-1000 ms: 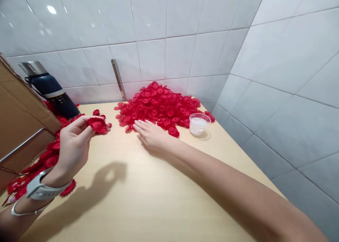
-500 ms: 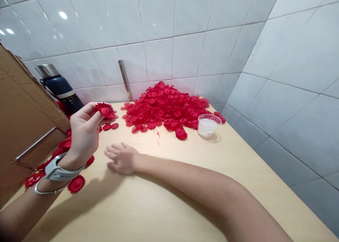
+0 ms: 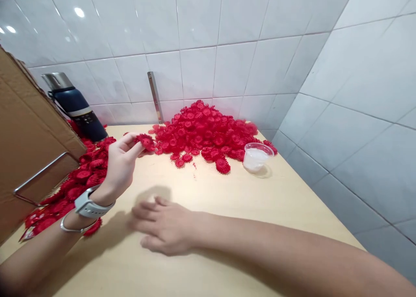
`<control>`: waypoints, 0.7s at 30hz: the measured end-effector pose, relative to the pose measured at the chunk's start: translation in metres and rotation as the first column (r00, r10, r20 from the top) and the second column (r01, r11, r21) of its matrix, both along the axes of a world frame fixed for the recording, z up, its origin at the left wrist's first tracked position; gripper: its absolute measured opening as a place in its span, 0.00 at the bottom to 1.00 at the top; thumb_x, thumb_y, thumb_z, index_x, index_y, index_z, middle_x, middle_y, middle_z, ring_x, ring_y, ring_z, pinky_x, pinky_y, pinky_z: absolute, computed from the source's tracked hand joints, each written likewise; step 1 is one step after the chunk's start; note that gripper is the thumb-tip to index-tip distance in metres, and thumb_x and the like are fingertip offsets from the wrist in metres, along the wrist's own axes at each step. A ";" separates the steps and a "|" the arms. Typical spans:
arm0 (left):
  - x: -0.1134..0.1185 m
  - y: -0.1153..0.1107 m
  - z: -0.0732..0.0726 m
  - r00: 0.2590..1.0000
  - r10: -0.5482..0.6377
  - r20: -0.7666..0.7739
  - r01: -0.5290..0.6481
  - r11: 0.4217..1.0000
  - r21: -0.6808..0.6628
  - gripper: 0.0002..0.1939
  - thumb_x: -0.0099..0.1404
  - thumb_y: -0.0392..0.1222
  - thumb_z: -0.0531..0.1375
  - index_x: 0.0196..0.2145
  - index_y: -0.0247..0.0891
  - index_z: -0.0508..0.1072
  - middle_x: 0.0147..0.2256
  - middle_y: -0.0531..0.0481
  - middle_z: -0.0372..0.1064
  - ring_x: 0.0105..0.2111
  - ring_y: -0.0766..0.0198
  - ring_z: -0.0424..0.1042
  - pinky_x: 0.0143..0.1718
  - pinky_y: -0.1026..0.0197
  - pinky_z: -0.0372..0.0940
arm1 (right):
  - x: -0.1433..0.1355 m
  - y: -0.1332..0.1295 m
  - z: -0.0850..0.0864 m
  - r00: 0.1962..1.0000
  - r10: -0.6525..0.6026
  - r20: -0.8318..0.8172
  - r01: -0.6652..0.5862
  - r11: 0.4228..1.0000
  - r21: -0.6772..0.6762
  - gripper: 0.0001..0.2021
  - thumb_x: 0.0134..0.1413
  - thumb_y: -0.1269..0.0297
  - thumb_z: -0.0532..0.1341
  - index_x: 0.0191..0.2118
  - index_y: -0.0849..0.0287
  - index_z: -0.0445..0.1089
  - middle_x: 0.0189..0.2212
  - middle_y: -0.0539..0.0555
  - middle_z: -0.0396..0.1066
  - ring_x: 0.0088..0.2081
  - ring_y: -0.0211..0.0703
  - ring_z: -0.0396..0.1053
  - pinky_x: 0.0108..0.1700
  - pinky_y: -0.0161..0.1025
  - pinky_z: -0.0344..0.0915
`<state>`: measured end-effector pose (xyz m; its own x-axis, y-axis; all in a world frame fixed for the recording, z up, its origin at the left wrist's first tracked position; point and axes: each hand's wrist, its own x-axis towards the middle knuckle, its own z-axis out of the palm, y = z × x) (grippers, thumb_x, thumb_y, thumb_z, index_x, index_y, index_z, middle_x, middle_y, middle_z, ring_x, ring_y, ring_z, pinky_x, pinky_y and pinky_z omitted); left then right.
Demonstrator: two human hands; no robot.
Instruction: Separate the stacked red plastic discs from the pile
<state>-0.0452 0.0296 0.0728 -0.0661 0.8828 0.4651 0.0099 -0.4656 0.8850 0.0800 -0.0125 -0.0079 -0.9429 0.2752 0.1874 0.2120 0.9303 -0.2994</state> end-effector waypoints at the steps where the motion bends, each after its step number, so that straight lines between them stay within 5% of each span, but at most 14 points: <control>1: 0.003 0.001 -0.002 1.000 -0.014 -0.002 0.014 1.000 -0.006 0.02 0.53 0.34 0.58 0.26 0.34 0.70 0.23 0.54 0.69 0.23 0.69 0.69 0.25 0.68 0.65 | -0.002 0.000 -0.001 1.000 0.026 0.000 -0.026 1.000 0.004 0.24 0.59 0.59 0.43 0.60 0.59 0.45 0.60 0.56 0.45 0.60 0.44 0.40 0.59 0.47 0.39; 4: 0.006 -0.001 -0.005 0.999 -0.026 -0.022 0.026 0.999 -0.025 0.02 0.54 0.34 0.57 0.25 0.33 0.70 0.23 0.54 0.68 0.24 0.69 0.69 0.27 0.67 0.66 | 0.003 0.027 -0.007 0.981 -0.191 0.013 0.190 0.979 0.076 0.23 0.59 0.60 0.42 0.58 0.60 0.49 0.58 0.55 0.51 0.59 0.43 0.45 0.58 0.46 0.42; 9: 0.004 -0.006 -0.005 0.999 -0.036 -0.041 0.035 0.999 -0.021 0.02 0.53 0.35 0.58 0.27 0.33 0.70 0.25 0.53 0.69 0.24 0.69 0.69 0.27 0.67 0.66 | 0.033 0.089 -0.001 0.857 -0.506 -0.098 0.516 0.840 0.169 0.21 0.55 0.68 0.48 0.54 0.67 0.57 0.57 0.61 0.51 0.59 0.50 0.44 0.57 0.47 0.42; 12: 0.005 -0.006 -0.005 0.999 -0.043 -0.027 0.042 0.999 -0.021 0.03 0.54 0.35 0.58 0.26 0.33 0.70 0.24 0.53 0.68 0.25 0.68 0.69 0.28 0.66 0.67 | 0.052 0.107 0.014 0.747 -0.639 -0.182 0.664 0.730 0.163 0.18 0.57 0.70 0.44 0.50 0.63 0.61 0.51 0.59 0.61 0.52 0.46 0.59 0.49 0.41 0.56; 14: 0.008 -0.004 -0.007 0.998 -0.054 -0.022 0.053 0.998 -0.027 0.03 0.54 0.35 0.58 0.27 0.33 0.70 0.23 0.53 0.68 0.25 0.68 0.69 0.28 0.65 0.67 | 0.061 0.113 0.023 0.671 -0.714 -0.199 0.741 0.653 0.155 0.17 0.58 0.69 0.43 0.44 0.64 0.66 0.37 0.59 0.71 0.38 0.44 0.68 0.38 0.38 0.60; 17: 0.015 -0.004 -0.009 0.997 -0.072 -0.034 0.070 0.996 -0.056 0.04 0.54 0.34 0.57 0.28 0.32 0.70 0.23 0.53 0.68 0.24 0.68 0.68 0.28 0.65 0.66 | 0.068 0.120 0.032 0.587 -0.787 -0.190 0.810 0.563 0.166 0.22 0.59 0.62 0.43 0.28 0.65 0.71 0.21 0.57 0.69 0.25 0.44 0.68 0.28 0.36 0.57; 21: 0.023 -0.006 -0.014 0.995 -0.093 -0.045 0.088 0.990 -0.107 0.04 0.54 0.34 0.56 0.29 0.33 0.71 0.24 0.53 0.68 0.24 0.69 0.68 0.28 0.65 0.66 | 0.069 0.129 0.037 0.589 -0.791 -0.167 0.805 0.555 0.209 0.13 0.54 0.62 0.52 0.29 0.62 0.71 0.27 0.57 0.70 0.29 0.42 0.67 0.29 0.33 0.55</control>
<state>-0.0226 0.0237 0.0593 0.0369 0.9279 0.3709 0.0169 -0.3717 0.9282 0.1489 0.1168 0.0294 -0.3470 0.8501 0.3961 0.8955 0.4258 -0.1295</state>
